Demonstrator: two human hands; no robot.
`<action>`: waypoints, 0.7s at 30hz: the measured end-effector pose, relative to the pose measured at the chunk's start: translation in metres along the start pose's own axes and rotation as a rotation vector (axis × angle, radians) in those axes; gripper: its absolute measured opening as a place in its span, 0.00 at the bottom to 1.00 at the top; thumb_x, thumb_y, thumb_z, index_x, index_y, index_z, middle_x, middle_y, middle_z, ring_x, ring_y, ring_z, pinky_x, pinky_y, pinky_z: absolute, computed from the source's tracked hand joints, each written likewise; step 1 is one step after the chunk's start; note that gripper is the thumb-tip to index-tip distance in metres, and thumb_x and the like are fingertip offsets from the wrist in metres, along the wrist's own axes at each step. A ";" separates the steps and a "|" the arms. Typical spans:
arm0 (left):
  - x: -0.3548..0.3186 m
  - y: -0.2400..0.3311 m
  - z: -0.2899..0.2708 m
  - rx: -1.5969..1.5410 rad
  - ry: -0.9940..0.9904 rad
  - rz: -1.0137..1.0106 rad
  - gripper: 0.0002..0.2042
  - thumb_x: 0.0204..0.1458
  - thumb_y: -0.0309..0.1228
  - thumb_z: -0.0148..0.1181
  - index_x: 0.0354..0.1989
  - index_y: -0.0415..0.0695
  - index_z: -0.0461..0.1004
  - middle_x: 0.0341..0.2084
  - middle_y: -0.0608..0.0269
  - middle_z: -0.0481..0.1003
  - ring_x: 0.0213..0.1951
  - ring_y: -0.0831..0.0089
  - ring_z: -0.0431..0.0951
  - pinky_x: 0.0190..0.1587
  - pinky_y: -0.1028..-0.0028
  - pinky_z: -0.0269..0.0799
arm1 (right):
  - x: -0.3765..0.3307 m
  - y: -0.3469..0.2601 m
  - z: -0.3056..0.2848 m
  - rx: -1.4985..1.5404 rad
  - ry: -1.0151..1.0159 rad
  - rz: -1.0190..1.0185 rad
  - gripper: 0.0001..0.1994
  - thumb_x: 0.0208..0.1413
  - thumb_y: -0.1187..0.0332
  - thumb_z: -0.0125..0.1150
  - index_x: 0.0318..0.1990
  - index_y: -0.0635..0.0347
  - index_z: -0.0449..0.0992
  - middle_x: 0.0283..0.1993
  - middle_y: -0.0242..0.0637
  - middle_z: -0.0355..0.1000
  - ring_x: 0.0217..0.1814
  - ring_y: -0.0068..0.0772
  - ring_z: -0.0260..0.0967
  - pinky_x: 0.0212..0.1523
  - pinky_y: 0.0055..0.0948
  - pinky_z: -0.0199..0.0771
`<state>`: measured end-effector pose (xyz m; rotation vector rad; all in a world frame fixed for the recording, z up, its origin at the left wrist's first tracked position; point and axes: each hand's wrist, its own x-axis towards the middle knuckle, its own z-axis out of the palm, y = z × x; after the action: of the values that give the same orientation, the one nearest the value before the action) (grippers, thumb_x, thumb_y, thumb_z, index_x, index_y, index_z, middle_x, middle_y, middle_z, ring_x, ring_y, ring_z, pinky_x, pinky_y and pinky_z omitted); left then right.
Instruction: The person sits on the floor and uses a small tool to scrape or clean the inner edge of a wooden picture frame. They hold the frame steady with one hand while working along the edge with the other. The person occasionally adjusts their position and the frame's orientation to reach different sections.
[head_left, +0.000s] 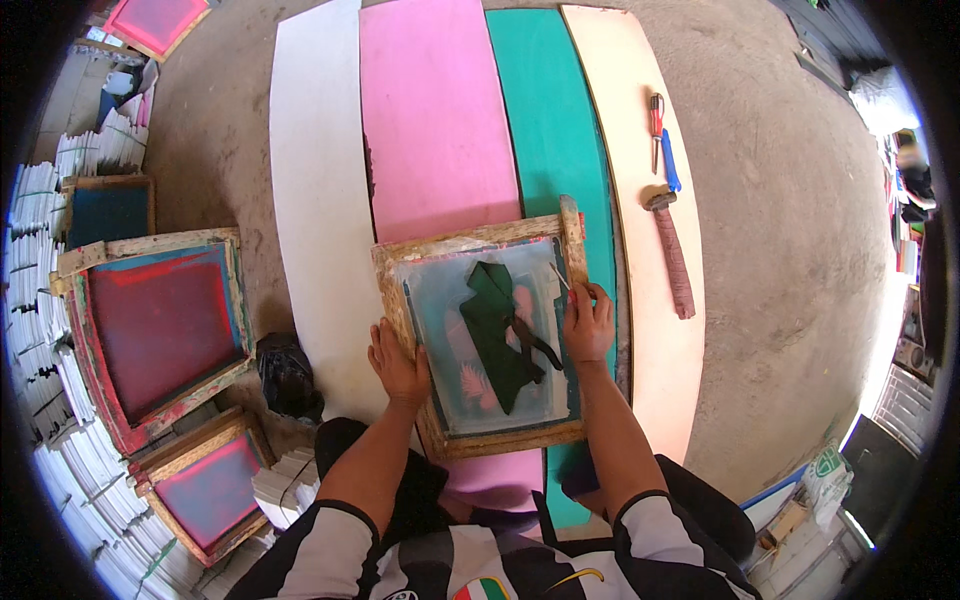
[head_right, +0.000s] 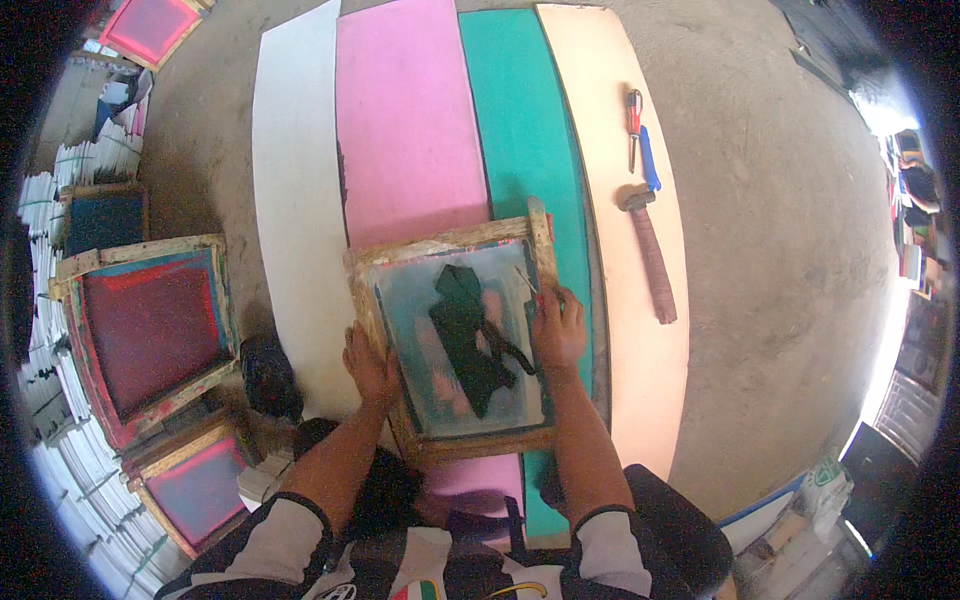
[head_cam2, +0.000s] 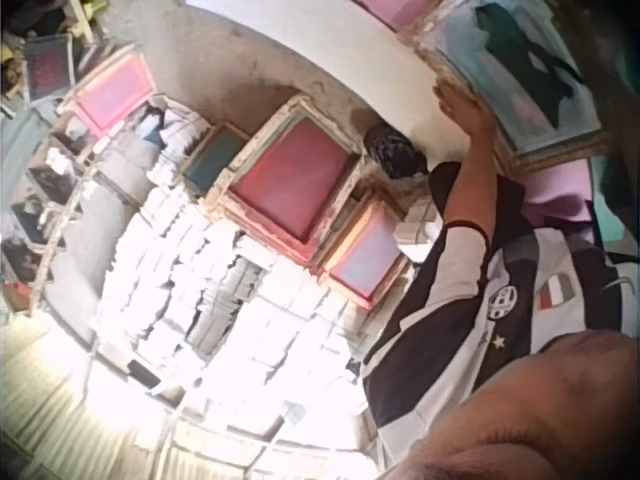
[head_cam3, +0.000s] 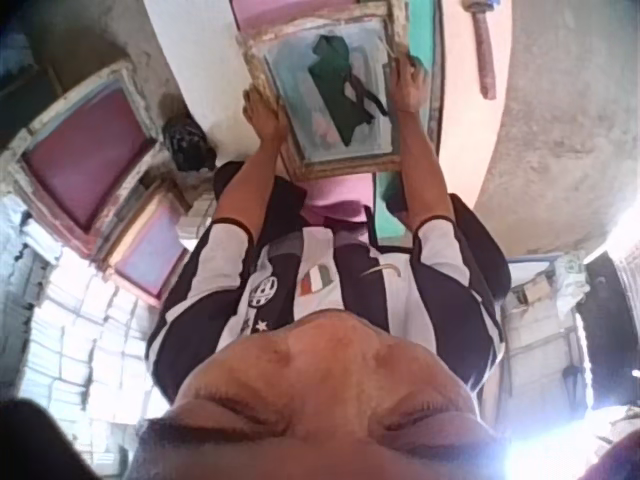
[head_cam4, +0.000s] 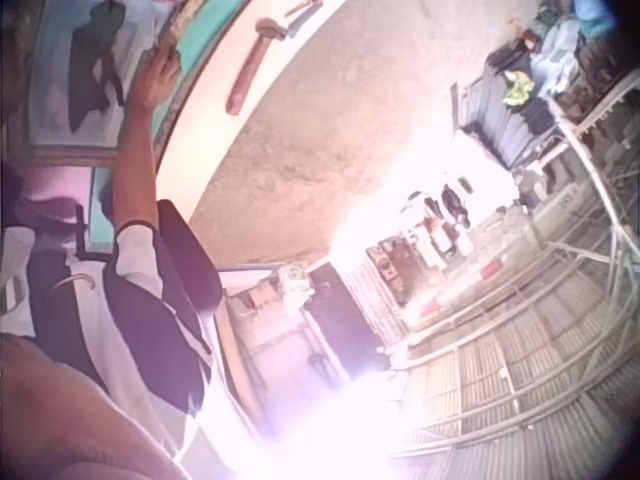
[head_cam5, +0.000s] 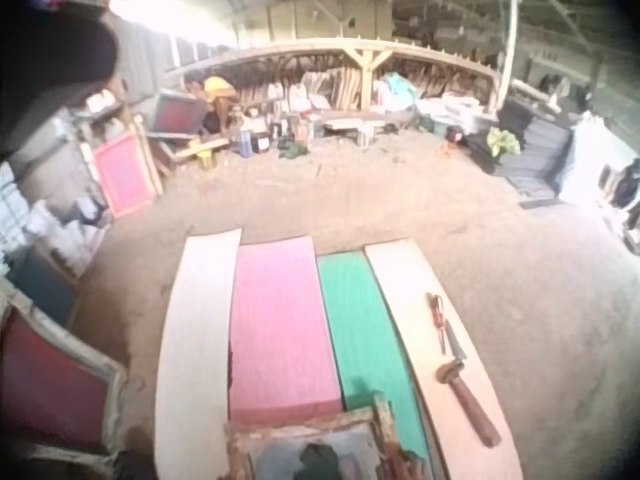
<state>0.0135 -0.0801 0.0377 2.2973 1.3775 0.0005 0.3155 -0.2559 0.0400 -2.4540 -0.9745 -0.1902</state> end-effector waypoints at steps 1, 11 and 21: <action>0.002 -0.001 0.002 0.003 -0.011 -0.012 0.41 0.63 0.39 0.57 0.78 0.37 0.42 0.78 0.49 0.48 0.79 0.50 0.40 0.76 0.47 0.33 | 0.000 0.000 -0.001 -0.002 -0.015 0.013 0.15 0.55 0.73 0.67 0.51 0.56 0.79 0.53 0.42 0.73 0.50 0.47 0.74 0.47 0.42 0.79; -0.010 -0.001 0.004 -0.095 0.071 0.037 0.40 0.63 0.44 0.55 0.78 0.37 0.46 0.76 0.47 0.52 0.78 0.47 0.44 0.75 0.43 0.35 | -0.009 0.001 -0.001 -0.090 -0.010 0.013 0.14 0.56 0.71 0.68 0.51 0.54 0.78 0.54 0.43 0.74 0.53 0.49 0.75 0.48 0.43 0.80; -0.008 0.000 0.006 -0.165 0.119 0.000 0.42 0.58 0.36 0.65 0.77 0.37 0.48 0.75 0.46 0.55 0.78 0.46 0.46 0.76 0.45 0.38 | -0.009 0.000 -0.001 0.002 0.074 -0.051 0.15 0.58 0.69 0.66 0.53 0.52 0.79 0.54 0.42 0.75 0.53 0.50 0.76 0.49 0.46 0.80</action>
<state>0.0106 -0.0891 0.0338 2.1903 1.3803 0.2459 0.3094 -0.2619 0.0377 -2.4039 -1.0053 -0.2949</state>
